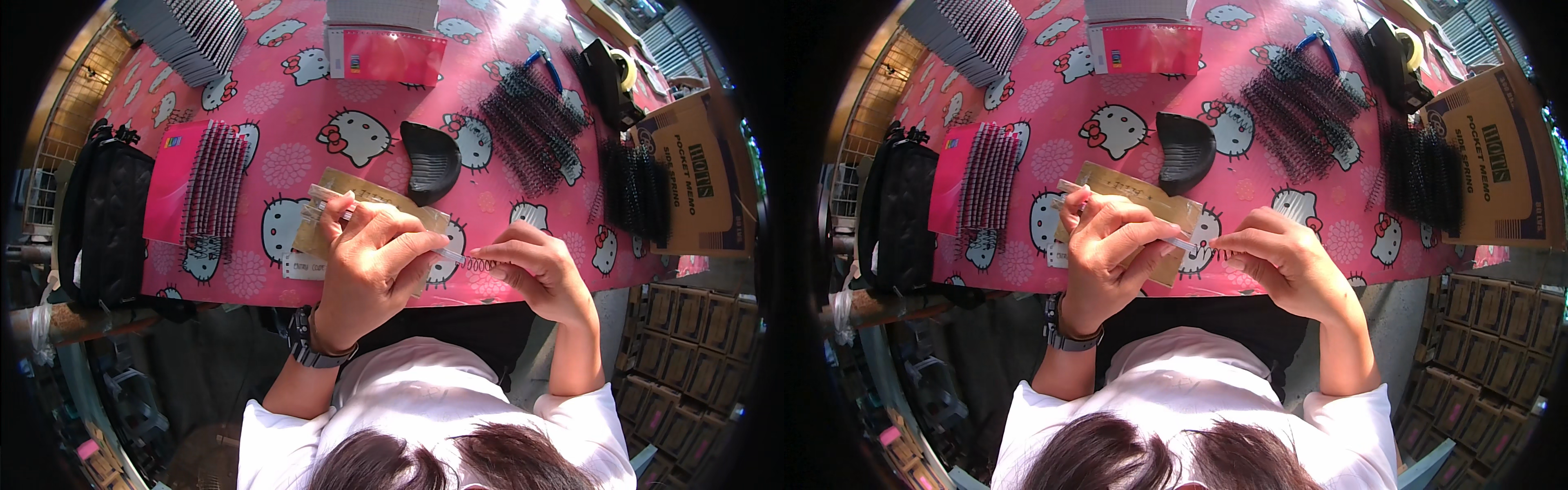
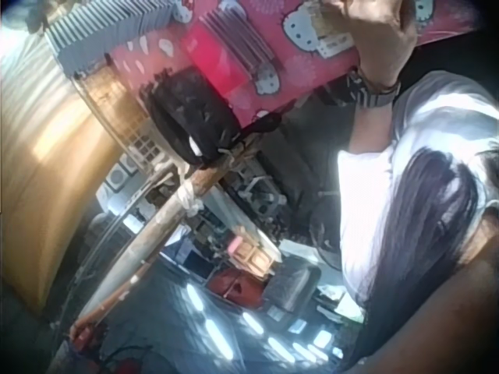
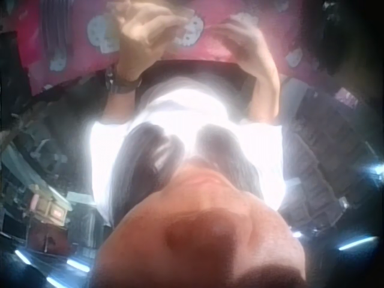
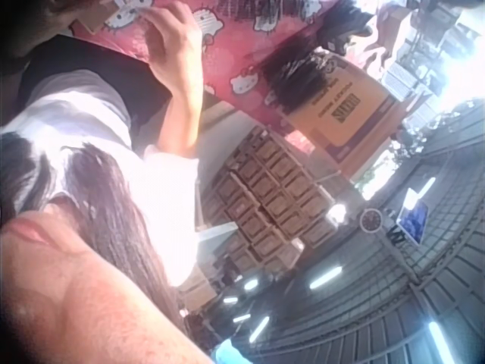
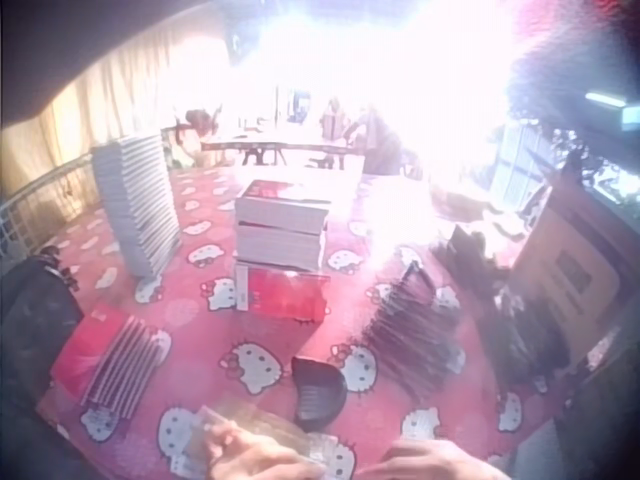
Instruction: The person binds notebooks by hand, threading a plastic spiral spine through the punched holes using a rubber friction pad, moving them between stacks, and organizing the finished items on a table.
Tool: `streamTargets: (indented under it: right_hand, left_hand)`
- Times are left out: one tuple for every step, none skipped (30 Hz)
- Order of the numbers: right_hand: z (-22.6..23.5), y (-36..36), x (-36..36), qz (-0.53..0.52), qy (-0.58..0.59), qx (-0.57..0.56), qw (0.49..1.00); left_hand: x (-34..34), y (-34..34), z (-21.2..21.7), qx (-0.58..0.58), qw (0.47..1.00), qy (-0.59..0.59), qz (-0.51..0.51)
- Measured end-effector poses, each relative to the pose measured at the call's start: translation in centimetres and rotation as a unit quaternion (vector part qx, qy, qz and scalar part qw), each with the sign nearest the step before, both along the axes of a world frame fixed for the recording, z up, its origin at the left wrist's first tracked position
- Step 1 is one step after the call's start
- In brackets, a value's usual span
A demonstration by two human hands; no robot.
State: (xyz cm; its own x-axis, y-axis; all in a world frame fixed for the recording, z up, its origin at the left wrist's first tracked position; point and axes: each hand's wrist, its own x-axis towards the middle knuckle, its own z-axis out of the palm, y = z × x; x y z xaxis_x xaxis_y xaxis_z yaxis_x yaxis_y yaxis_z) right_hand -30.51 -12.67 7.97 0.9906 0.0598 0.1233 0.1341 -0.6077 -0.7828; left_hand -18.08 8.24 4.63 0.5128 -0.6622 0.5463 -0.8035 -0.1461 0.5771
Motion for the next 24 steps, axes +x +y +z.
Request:
streamTargets:
  right_hand:
    - [-0.4, -0.2, 0.0, 0.008, 0.023, 0.017, 1.0]
    - [-0.6, -0.2, 0.0, 0.015, 0.046, 0.034, 0.998]
    - [-0.2, 0.1, -0.1, -0.024, 0.108, 0.069, 0.991]
    - [1.0, 0.6, 0.2, -0.06, 0.162, 0.101, 0.98]
    - [1.7, 0.9, 0.6, -0.095, 0.215, 0.132, 0.963]
    - [1.1, 0.6, 1.0, -0.07, 0.179, 0.124, 0.974]
    - [0.6, 0.1, 1.3, -0.048, 0.135, 0.11, 0.984]
    - [0.3, -0.3, 1.9, -0.025, 0.091, 0.095, 0.991]
    - [0.8, -0.8, 3.0, -0.038, 0.137, 0.08, 0.987]
    - [0.3, -1.3, 4.3, -0.034, 0.05, 0.009, 0.998]
    - [-1.1, -1.8, 5.8, -0.028, -0.038, -0.061, 0.997]
    - [-2.0, -2.1, 7.1, -0.025, -0.122, -0.13, 0.984]
    - [-2.2, -1.8, 8.5, -0.025, -0.081, -0.116, 0.99]
    - [-2.6, -1.8, 9.4, -0.002, -0.079, -0.155, 0.985]
    - [-3.2, -1.8, 10.2, 0.02, -0.078, -0.194, 0.978]
    - [-3.8, -1.7, 10.8, 0.048, -0.072, -0.232, 0.969]
    - [-4.1, -1.5, 11.3, 0.066, -0.062, -0.258, 0.962]
    - [-4.0, -1.6, 11.4, 0.056, -0.038, -0.248, 0.966]
    - [-3.2, -1.4, 11.5, 0.05, -0.01, -0.241, 0.969]
    - [-2.8, -1.3, 11.7, 0.042, 0.018, -0.234, 0.971]
    - [-3.4, -1.5, 11.9, 0.046, 0.007, -0.228, 0.973]
    - [-3.8, -1.6, 11.9, 0.037, -0.005, -0.221, 0.974]
    - [-4.4, -1.7, 12.0, 0.026, -0.016, -0.215, 0.976]
    - [-4.9, -1.7, 12.0, 0.014, -0.027, -0.209, 0.978]
  left_hand:
    - [0.1, 0.0, -0.1, 0.003, 1.0, -0.003, -0.003]
    - [0.0, -0.1, 0.2, 0.013, 1.0, -0.004, -0.001]
    - [-0.3, -0.2, 0.7, 0.024, 1.0, -0.005, 0.002]
    - [-0.4, -0.4, 1.2, 0.032, 0.999, -0.014, 0.008]
    - [-0.7, -0.5, 1.1, 0.044, 0.999, -0.023, -0.008]
    - [-1.0, -0.5, 0.5, 0.057, 0.998, -0.032, -0.023]
    - [-1.2, -0.7, 0.5, 0.064, 0.996, -0.047, -0.039]
    - [-1.2, -0.8, 0.3, 0.075, 0.995, -0.049, -0.038]
    - [-1.1, -0.9, 0.3, 0.086, 0.994, -0.051, -0.036]
    - [-1.0, -1.0, 0.2, 0.098, 0.993, -0.053, -0.037]
    - [-1.0, -0.9, 0.1, 0.121, 0.99, -0.06, -0.035]
    - [-1.0, -0.8, 0.2, 0.108, 0.992, -0.058, -0.037]
    - [-0.9, -0.7, 0.3, 0.097, 0.993, -0.054, -0.038]
    - [-0.9, -0.7, 0.5, 0.087, 0.994, -0.048, -0.042]
    - [-0.7, -0.8, 0.7, 0.075, 0.994, -0.058, -0.051]
    - [-0.6, -0.7, 0.6, 0.08, 0.993, -0.067, -0.051]
    - [-0.4, -0.6, 0.4, 0.084, 0.992, -0.075, -0.052]
    - [-0.2, -0.6, 0.4, 0.087, 0.991, -0.084, -0.053]
    - [-0.3, -0.6, 0.1, 0.081, 0.992, -0.081, -0.042]
    - [-0.3, -0.8, -0.2, 0.075, 0.994, -0.078, -0.033]
    - [-0.4, -1.0, -0.3, 0.068, 0.995, -0.076, -0.024]
    - [-0.4, -1.1, -0.2, 0.06, 0.995, -0.077, -0.027]
    - [-0.3, -1.1, -0.1, 0.051, 0.995, -0.077, -0.033]
    - [-0.3, -1.1, 0.0, 0.042, 0.995, -0.078, -0.04]
